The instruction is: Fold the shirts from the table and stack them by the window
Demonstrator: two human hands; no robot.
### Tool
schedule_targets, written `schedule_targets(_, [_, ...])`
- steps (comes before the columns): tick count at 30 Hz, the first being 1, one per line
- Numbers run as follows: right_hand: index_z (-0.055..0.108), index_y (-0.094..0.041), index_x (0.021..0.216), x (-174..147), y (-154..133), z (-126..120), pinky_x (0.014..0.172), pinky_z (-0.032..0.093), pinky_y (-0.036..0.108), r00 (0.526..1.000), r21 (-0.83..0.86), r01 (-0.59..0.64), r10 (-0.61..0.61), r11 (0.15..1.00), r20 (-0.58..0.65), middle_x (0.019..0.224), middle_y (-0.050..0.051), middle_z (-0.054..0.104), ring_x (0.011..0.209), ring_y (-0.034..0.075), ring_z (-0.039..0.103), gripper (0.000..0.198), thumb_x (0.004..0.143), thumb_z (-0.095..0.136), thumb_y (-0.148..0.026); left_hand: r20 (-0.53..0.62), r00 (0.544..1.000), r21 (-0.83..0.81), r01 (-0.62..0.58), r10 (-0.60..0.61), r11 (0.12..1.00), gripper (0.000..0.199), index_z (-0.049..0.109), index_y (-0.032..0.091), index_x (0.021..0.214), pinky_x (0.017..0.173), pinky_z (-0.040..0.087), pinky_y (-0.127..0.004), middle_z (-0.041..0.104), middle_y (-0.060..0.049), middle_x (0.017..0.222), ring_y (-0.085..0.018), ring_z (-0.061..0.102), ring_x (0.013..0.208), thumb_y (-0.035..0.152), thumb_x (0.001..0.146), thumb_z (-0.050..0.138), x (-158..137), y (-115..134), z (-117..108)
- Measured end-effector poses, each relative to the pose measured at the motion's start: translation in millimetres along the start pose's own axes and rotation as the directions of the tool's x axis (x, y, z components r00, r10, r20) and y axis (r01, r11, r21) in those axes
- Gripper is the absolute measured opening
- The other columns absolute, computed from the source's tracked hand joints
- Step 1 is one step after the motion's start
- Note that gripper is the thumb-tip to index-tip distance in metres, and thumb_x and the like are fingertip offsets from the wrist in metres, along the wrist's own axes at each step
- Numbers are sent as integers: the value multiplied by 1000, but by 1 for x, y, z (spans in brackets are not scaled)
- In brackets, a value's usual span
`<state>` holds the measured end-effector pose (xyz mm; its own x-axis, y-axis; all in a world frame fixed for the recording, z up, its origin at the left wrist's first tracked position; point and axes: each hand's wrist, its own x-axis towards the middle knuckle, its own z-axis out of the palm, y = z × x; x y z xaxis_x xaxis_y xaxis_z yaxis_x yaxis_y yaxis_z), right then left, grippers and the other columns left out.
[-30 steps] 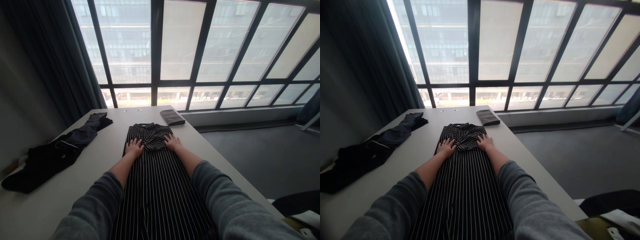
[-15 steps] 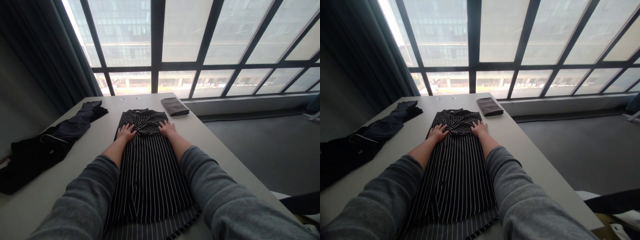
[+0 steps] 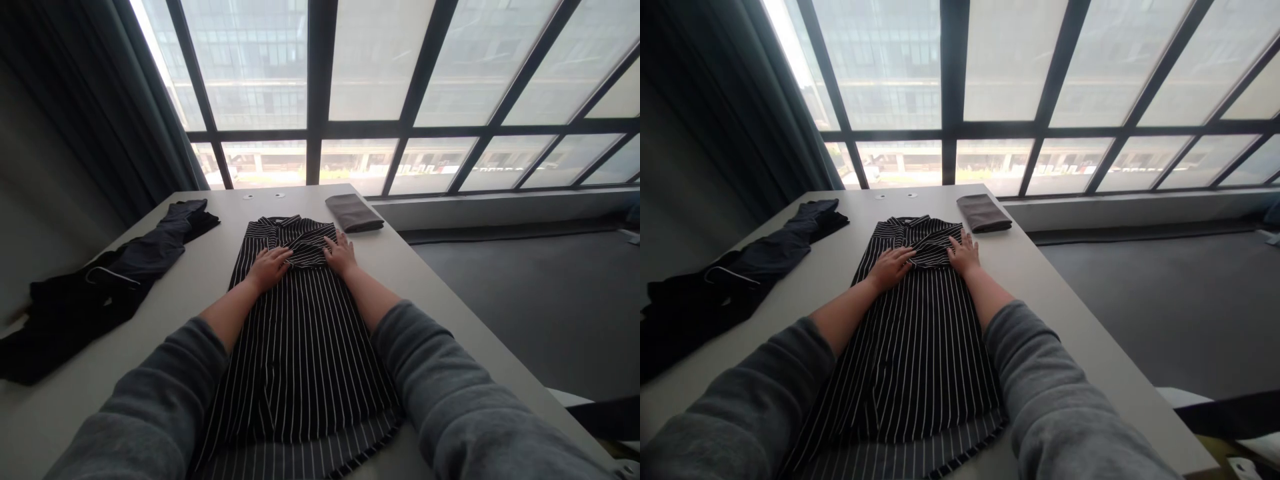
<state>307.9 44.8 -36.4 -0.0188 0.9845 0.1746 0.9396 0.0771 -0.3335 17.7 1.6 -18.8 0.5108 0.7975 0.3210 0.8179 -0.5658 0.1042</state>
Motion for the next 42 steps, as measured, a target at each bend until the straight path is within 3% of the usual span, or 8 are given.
schedule_targets(6, [58, -27, 154, -53, 71, -17, 135, 21, 50, 933, 122, 300, -318, 946, 171, 167, 4, 36, 159, 26, 31, 51, 106, 48, -44, 262, 959, 26, -119, 108, 993, 53, 55, 21, 153, 129, 28, -50, 45, -9, 165, -25, 45, 151, 44, 109, 37, -35, 33, -5])
schedule_targets(9, [56, -29, 155, -78, 95, -27, 136, 19, 52, 938, 158, 270, -296, 950, 182, 167, 2, 36, 159, 27, 31, 53, 104, 53, -42, 322, 944, 72, -99, 71, 993, 55, 51, 19, 156, 130, 24, -54, 38, -12, 169, -29, 33, 158, 45, 109, 40, -49, 50, -13])
schedule_targets(12, [59, -26, 153, -88, 93, -36, 137, 19, 50, 948, 148, 227, -253, 963, 195, 166, 1, 38, 160, 27, 29, 52, 102, 55, -35, 317, 929, 26, -209, 190, 978, 48, 57, 24, 150, 128, 26, -55, 51, -9, 161, -31, 42, 153, 45, 108, 46, -55, 93, -27])
schedule_targets(14, [59, -24, 153, -88, 84, -41, 137, 22, 43, 963, 145, 185, -208, 972, 169, 162, 0, 44, 159, 23, 31, 51, 102, 52, -29, 322, 862, -89, -385, 393, 919, 44, 60, 26, 146, 122, 36, -50, 60, -7, 152, -28, 54, 142, 43, 107, 51, -58, 134, -37])
schedule_targets(18, [60, -25, 152, -86, 74, -47, 135, 27, 32, 986, 177, 83, -107, 981, 126, 155, -3, 53, 157, 17, 34, 52, 102, 44, -23, 284, 605, -278, -691, 744, 667, 37, 63, 24, 141, 105, 49, -39, 64, -6, 147, -24, 62, 130, 34, 106, 56, -66, 214, -44])
schedule_targets(23, [62, -24, 150, -87, 80, -50, 132, 30, 30, 994, 218, 21, -44, 976, 105, 153, -2, 55, 156, 17, 38, 50, 104, 42, -26, 273, 492, -275, -784, 827, 557, 45, 57, 29, 147, 75, 53, -31, 61, -4, 150, -18, 72, 98, 16, 104, 54, -63, 262, -34])
schedule_targets(30, [61, -22, 150, -55, 75, -46, 130, 32, 29, 989, 224, 58, -87, 973, 120, 154, 2, 54, 151, 16, 44, 48, 108, 41, -31, 265, 488, -234, -804, 832, 546, 23, 68, 24, 122, 64, 47, -32, 72, -1, 106, -17, 67, 85, 20, 99, 65, -55, 276, -33])
schedule_targets(42, [66, -12, 144, 74, 34, -22, 120, 44, 32, 979, 190, 19, -57, 982, 195, 144, 10, 62, 136, 24, 60, 47, 105, 47, -31, 57, 575, -145, -804, 816, 576, 13, 72, 27, 103, 80, 41, -37, 68, -2, 113, -19, 56, 100, 29, 105, 59, -80, 265, -53])
